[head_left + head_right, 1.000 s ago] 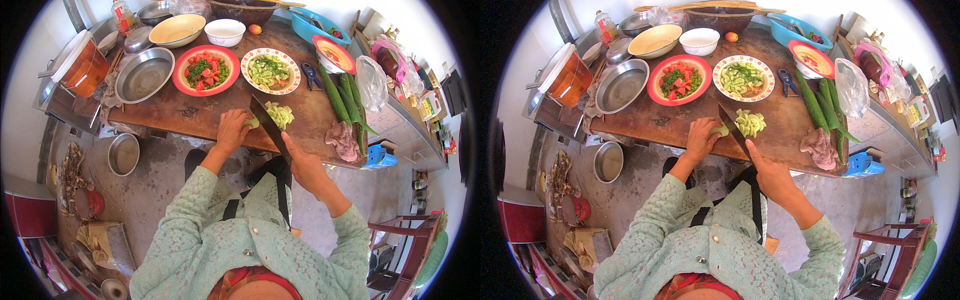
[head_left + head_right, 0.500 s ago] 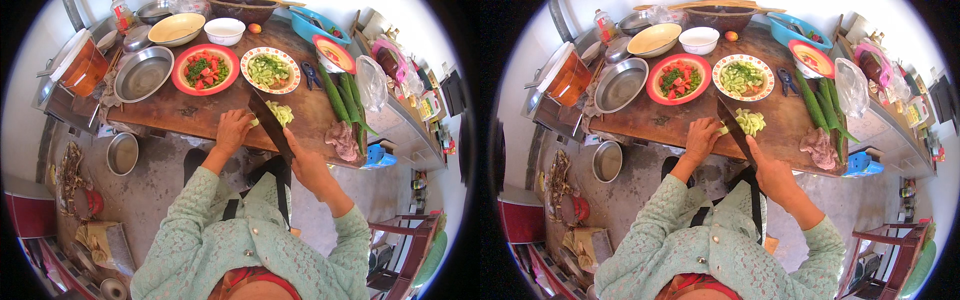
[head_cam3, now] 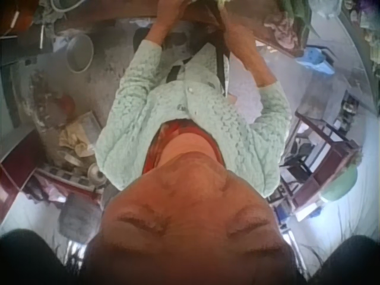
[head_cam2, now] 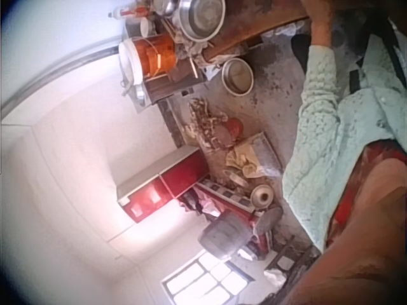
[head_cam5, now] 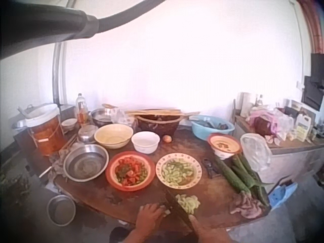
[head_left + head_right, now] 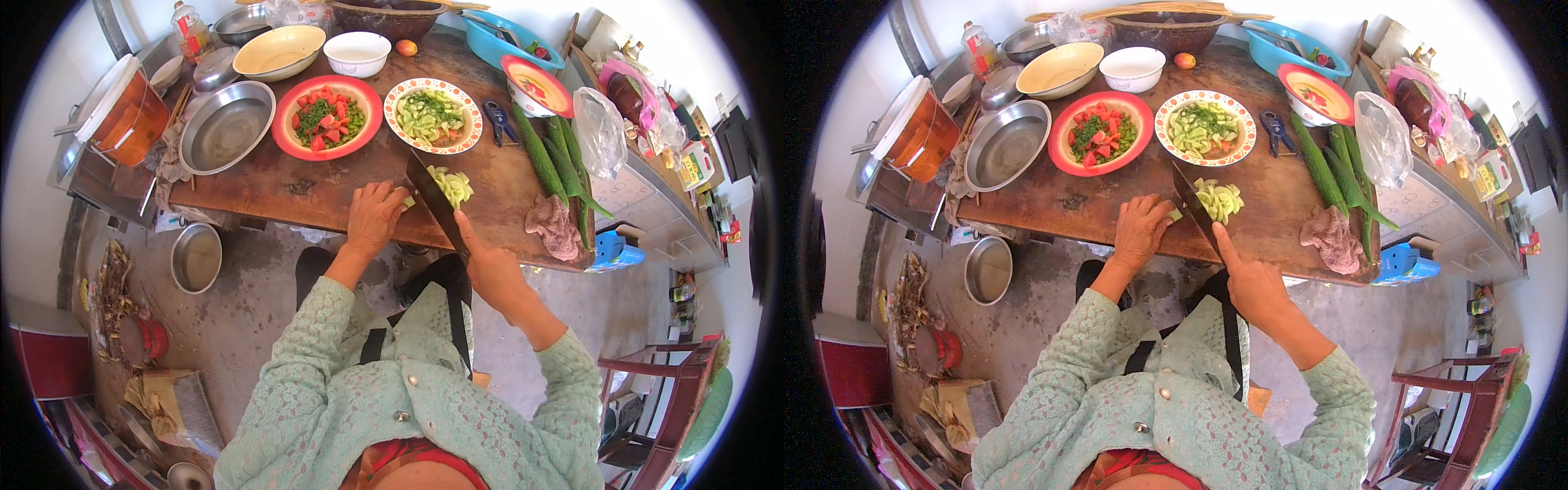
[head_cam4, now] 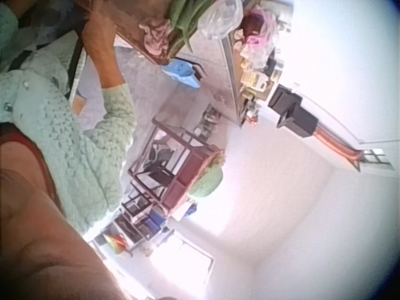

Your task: The person wipes bowls with a cloth, then slices a cucumber on a wooden cutting board using a large knife. The sliced cucumber is transferred to a plate. The person then wipes the cutting board and tends to a wood-burning stove by adding kindling.

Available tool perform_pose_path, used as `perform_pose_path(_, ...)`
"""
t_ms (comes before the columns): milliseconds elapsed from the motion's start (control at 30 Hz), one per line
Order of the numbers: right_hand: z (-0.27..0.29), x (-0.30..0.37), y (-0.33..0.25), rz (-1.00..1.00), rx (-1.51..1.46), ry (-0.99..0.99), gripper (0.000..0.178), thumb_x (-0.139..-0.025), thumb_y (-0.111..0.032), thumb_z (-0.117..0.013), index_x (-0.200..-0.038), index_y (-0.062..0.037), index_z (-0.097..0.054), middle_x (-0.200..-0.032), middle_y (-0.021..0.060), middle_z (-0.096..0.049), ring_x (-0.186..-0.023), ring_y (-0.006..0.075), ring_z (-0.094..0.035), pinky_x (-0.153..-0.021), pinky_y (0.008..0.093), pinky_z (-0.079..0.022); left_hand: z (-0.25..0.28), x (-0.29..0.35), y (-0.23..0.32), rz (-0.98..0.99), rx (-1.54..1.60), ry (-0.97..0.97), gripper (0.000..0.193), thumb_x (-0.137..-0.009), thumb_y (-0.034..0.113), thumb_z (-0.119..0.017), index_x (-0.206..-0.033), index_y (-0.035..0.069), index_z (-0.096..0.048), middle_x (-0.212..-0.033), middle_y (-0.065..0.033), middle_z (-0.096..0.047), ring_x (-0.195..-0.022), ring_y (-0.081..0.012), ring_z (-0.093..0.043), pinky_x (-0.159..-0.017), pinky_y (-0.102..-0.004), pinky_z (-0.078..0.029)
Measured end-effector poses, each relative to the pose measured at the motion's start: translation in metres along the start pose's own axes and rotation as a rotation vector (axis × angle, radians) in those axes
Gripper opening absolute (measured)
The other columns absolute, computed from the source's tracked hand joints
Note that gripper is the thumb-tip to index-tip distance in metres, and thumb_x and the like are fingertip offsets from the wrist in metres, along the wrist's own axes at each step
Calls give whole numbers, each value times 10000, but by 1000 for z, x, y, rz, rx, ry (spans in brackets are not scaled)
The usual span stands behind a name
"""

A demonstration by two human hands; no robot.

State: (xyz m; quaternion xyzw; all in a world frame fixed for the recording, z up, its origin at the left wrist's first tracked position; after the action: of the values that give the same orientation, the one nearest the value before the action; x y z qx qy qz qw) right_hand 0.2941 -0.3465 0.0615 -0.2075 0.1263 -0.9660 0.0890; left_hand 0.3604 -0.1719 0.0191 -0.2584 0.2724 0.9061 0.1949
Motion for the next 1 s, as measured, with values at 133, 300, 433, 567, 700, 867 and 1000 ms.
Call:
perform_pose_path(133,21,22,-21,424,7,418,900,-744,54,-540,-1537,-153,-168,-900,241,-635,-747,426,-626,-647,510,-491,3,0,4,-21,-25,42,309,-767,142,-689,-1070,156,-630,-1075,-27,-593,-981,-239,-541,-819,-389,-412)
perform_pose_path(300,-7,16,-25,330,70,320,916,-720,68,-542,-1534,-93,-154,-1042,237,-624,-872,423,-637,-755,503,-510,2,0,2,-9,-36,50,322,-764,149,-691,-1081,155,-632,-1073,-25,-593,-979,-236,-542,-816,-391,-413)
perform_pose_path(433,-16,0,-24,253,89,238,901,-733,55,-546,-1532,-96,-158,-1006,237,-627,-850,421,-634,-726,515,-506,4,0,2,-6,-17,40,314,-769,164,-693,-1075,134,-628,-1070,-32,-591,-981,-243,-540,-820,-394,-413)
perform_pose_path(567,4,4,-15,380,-12,372,886,-751,32,-548,-1533,-115,-160,-923,247,-634,-758,421,-630,-643,534,-493,5,1,0,-20,51,75,306,-772,175,-694,-1062,111,-619,-1056,-44,-585,-981,-258,-536,-827,-398,-413)
perform_pose_path(700,11,4,-11,195,8,198,886,-746,38,-545,-1533,-145,-181,-931,231,-643,-752,431,-624,-656,536,-490,0,2,-4,0,68,46,282,-813,202,-682,-1064,93,-613,-1094,-73,-590,-1008,-293,-538,-841,-409,-412)
perform_pose_path(867,16,12,-27,415,31,378,882,-760,43,-549,-1534,-192,-197,-831,208,-646,-729,415,-629,-648,518,-494,0,3,-3,-3,38,38,281,-810,203,-684,-1059,93,-614,-1103,-72,-592,-1012,-294,-539,-846,-412,-415)
perform_pose_path(1000,17,10,-32,523,145,440,880,-770,31,-562,-1536,-196,-193,-777,194,-648,-702,396,-635,-624,506,-494,-2,2,-3,-7,54,28,288,-802,193,-689,-1060,90,-615,-1104,-73,-593,-1007,-296,-537,-847,-411,-413)
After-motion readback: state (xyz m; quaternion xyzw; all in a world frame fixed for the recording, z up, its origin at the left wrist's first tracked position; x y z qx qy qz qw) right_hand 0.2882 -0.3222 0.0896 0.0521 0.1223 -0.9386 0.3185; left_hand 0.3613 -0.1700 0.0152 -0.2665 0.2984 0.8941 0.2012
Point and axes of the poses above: each hand's wrist, its own x-axis away from the middle knuckle, its own z-axis out of the back of the hand, y = z × x, the point moved 9 cm from there along -x, towards the middle knuckle
